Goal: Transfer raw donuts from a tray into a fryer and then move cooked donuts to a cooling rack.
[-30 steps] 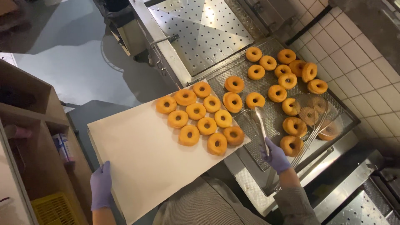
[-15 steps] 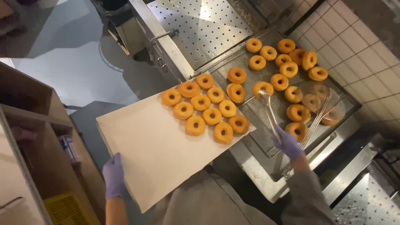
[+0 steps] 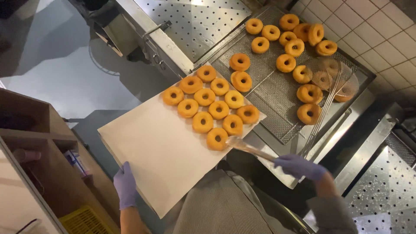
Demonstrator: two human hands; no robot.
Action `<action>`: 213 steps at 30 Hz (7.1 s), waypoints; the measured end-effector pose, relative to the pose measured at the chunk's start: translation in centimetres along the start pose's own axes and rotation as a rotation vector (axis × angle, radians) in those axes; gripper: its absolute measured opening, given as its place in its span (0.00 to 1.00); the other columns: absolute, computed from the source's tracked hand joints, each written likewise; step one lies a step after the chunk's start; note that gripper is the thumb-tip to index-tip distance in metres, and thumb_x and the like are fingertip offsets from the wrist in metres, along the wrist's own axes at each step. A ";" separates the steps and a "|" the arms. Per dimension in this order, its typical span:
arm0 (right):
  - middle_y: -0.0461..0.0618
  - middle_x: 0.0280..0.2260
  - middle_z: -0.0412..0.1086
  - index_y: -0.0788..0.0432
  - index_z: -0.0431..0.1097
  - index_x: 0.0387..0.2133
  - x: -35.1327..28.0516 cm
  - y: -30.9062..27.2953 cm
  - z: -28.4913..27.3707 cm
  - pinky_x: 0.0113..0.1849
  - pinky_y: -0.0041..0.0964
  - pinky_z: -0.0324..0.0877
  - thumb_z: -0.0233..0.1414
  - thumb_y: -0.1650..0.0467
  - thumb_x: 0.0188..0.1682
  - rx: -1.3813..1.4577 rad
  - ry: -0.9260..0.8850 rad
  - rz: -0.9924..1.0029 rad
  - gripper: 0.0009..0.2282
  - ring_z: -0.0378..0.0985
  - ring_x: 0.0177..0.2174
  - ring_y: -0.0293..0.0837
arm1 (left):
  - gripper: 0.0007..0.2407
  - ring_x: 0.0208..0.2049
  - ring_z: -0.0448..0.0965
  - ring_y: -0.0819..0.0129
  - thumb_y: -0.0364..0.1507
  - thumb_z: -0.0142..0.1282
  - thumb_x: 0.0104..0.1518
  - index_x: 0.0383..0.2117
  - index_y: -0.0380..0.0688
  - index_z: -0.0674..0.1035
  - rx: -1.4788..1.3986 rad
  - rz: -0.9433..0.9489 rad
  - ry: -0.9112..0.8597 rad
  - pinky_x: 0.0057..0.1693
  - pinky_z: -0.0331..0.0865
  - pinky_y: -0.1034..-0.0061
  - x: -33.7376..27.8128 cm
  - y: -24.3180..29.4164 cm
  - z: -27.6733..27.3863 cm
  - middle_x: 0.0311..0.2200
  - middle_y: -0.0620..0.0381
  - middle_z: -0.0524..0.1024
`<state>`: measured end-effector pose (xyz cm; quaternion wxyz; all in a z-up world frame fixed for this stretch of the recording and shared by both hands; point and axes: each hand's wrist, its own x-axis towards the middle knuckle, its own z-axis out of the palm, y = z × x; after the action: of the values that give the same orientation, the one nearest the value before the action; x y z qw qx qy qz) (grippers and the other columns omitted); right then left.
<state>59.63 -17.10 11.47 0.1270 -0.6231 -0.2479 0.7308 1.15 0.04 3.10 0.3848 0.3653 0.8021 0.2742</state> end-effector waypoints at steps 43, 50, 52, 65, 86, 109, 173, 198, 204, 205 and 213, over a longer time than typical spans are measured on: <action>0.40 0.28 0.62 0.63 0.70 0.44 18.3 -14.7 16.1 0.22 0.25 0.56 0.52 0.60 0.54 -0.024 -0.255 -0.406 0.17 0.59 0.22 0.32 | 0.21 0.40 0.80 0.37 0.42 0.48 0.64 0.36 0.32 0.82 0.106 0.126 0.081 0.47 0.71 0.54 1.8 -2.8 1.0 0.33 0.33 0.79; 0.41 0.18 0.60 0.63 0.70 0.40 16.4 -19.7 14.5 0.17 0.27 0.54 0.47 0.55 0.56 0.152 -0.311 -0.117 0.20 0.57 0.14 0.33 | 0.21 0.46 0.81 0.43 0.43 0.49 0.62 0.45 0.36 0.82 0.079 0.076 0.088 0.53 0.71 0.60 2.5 -3.8 1.5 0.40 0.37 0.81; 0.41 0.20 0.62 0.62 0.69 0.40 18.5 -17.9 6.6 0.17 0.27 0.53 0.47 0.55 0.55 0.192 -0.187 -0.179 0.20 0.58 0.14 0.33 | 0.21 0.47 0.81 0.43 0.44 0.49 0.63 0.47 0.36 0.82 0.101 0.061 0.068 0.54 0.71 0.60 2.8 -4.7 1.3 0.41 0.36 0.81; 0.40 0.20 0.56 0.62 0.64 0.37 25.1 -17.1 -25.5 0.20 0.23 0.53 0.47 0.56 0.60 0.888 -0.047 -0.338 0.19 0.54 0.17 0.31 | 0.23 0.52 0.75 0.47 0.45 0.50 0.65 0.52 0.34 0.79 0.136 -0.071 0.046 0.55 0.66 0.61 1.8 -2.2 0.4 0.49 0.36 0.76; 0.39 0.18 0.57 0.59 0.68 0.41 9.7 -11.9 15.9 0.15 0.27 0.48 0.44 0.58 0.58 0.232 -0.300 -0.008 0.16 0.53 0.13 0.32 | 0.22 0.44 0.82 0.43 0.43 0.49 0.65 0.43 0.32 0.83 0.151 0.027 0.061 0.50 0.71 0.60 1.2 -2.2 1.1 0.36 0.33 0.81; 0.43 0.25 0.62 0.59 0.66 0.42 25.3 -17.0 -26.8 0.20 0.29 0.58 0.50 0.58 0.56 0.534 0.221 -0.610 0.16 0.61 0.20 0.35 | 0.24 0.48 0.79 0.42 0.45 0.50 0.68 0.50 0.32 0.81 0.245 -0.060 0.093 0.55 0.69 0.59 1.8 -2.3 1.1 0.44 0.31 0.80; 0.40 0.18 0.58 0.51 0.63 0.30 29.1 -20.9 -29.9 0.17 0.28 0.51 0.46 0.54 0.58 0.598 0.199 -0.483 0.15 0.54 0.13 0.35 | 0.23 0.38 0.80 0.64 0.40 0.55 0.62 0.49 0.27 0.80 0.016 -0.038 0.132 0.46 0.70 0.70 1.0 -1.9 1.3 0.35 0.43 0.82; 0.37 0.18 0.61 0.57 0.74 0.39 -2.2 1.4 4.1 0.14 0.28 0.54 0.46 0.56 0.51 -0.194 -0.054 -0.076 0.19 0.58 0.12 0.31 | 0.16 0.23 0.70 0.75 0.36 0.50 0.64 0.29 0.31 0.79 -0.140 0.186 0.049 0.34 0.66 0.70 0.0 -2.3 0.8 0.17 0.55 0.73; 0.42 0.18 0.58 0.64 0.66 0.34 0.9 -0.4 -6.2 0.16 0.30 0.52 0.47 0.54 0.58 0.214 0.546 -0.242 0.22 0.56 0.13 0.35 | 0.21 0.23 0.68 0.67 0.38 0.49 0.69 0.30 0.25 0.80 0.056 0.155 0.013 0.35 0.64 0.62 -1.0 -1.7 0.9 0.20 0.44 0.73; 0.39 0.21 0.62 0.59 0.67 0.38 1.8 -3.3 -6.8 0.18 0.27 0.52 0.46 0.54 0.57 0.423 0.551 -0.367 0.19 0.57 0.15 0.32 | 0.20 0.24 0.70 0.64 0.38 0.49 0.68 0.32 0.26 0.81 0.065 0.161 0.019 0.36 0.66 0.62 -1.1 -1.9 1.0 0.20 0.42 0.74; 0.41 0.19 0.58 0.56 0.64 0.33 20.9 -8.8 -27.5 0.21 0.31 0.57 0.48 0.50 0.56 0.946 0.256 -0.492 0.21 0.58 0.17 0.36 | 0.19 0.34 0.79 0.61 0.38 0.50 0.68 0.42 0.28 0.82 0.028 0.101 0.051 0.45 0.70 0.65 -1.8 -2.9 2.0 0.32 0.41 0.81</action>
<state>81.36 6.27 -4.44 0.5896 -0.5057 -0.0131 0.6297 2.46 -2.73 0.64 0.3449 0.4036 0.7960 0.2909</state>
